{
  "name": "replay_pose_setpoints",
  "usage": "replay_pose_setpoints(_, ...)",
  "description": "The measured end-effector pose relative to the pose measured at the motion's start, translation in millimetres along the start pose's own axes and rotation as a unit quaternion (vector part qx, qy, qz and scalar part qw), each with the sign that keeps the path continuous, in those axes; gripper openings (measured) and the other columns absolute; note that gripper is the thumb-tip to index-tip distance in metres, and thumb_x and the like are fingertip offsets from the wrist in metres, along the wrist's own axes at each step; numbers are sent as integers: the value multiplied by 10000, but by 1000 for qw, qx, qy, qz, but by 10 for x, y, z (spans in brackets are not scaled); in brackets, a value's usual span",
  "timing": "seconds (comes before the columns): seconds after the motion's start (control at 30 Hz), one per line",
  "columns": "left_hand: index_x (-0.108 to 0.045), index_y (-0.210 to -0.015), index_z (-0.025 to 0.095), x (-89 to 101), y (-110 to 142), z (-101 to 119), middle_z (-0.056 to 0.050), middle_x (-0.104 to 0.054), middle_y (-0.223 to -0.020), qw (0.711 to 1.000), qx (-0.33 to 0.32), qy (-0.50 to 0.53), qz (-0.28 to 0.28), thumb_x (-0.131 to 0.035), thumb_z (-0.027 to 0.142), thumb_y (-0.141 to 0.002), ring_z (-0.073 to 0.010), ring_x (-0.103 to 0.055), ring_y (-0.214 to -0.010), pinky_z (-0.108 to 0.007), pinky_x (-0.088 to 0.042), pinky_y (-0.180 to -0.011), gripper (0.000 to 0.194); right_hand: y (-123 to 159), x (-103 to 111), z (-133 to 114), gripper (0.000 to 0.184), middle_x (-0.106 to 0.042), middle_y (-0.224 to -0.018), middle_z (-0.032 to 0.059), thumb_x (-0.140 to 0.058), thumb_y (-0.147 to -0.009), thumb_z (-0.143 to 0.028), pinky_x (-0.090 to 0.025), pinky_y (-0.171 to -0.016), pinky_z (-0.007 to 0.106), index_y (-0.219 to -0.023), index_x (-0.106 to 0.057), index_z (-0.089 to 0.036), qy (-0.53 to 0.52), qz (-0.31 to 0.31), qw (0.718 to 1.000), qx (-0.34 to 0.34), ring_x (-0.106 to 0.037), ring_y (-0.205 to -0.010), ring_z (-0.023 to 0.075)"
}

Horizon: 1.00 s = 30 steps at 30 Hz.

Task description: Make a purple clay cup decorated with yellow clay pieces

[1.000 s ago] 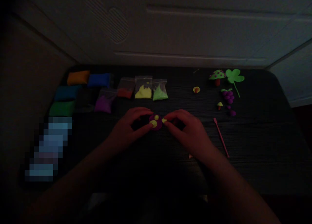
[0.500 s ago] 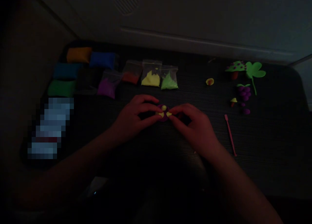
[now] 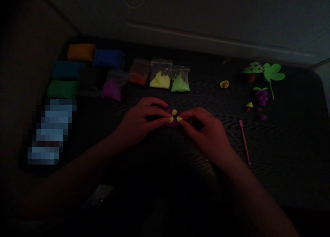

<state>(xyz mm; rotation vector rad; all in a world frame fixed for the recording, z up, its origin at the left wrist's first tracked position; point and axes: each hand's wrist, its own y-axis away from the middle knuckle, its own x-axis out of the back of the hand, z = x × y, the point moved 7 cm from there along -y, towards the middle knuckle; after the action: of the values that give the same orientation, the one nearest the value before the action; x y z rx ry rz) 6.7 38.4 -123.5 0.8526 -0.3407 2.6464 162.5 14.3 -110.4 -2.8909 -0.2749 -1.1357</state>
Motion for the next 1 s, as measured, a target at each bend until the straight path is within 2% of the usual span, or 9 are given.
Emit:
replay_pose_setpoints(0.6, -682, -879, 256, 4, 0, 4, 27, -622, -997, 1000, 0, 9, 7, -639, 299, -749, -144, -541, -987, -308, -409, -883, 144, -7, -102, -33, 137, -628, -930, 8, -579, -801, -270, -448, -755, 310, -928, -626, -249, 36, -30, 998, 50, -581, -869, 160)
replay_pose_setpoints(1.0, -681, -903, 223, 10, 5, 29, 5, -633, -973, 1000, -21, 13, 14, -601, 272, -775, -138, -549, -969, -292, -416, -864, 158, 8, -120, -90, 136, -637, -930, 34, -566, -806, -242, -461, -740, 345, -930, -621, -235, 71, -31, 993, 84, -587, -865, 181)
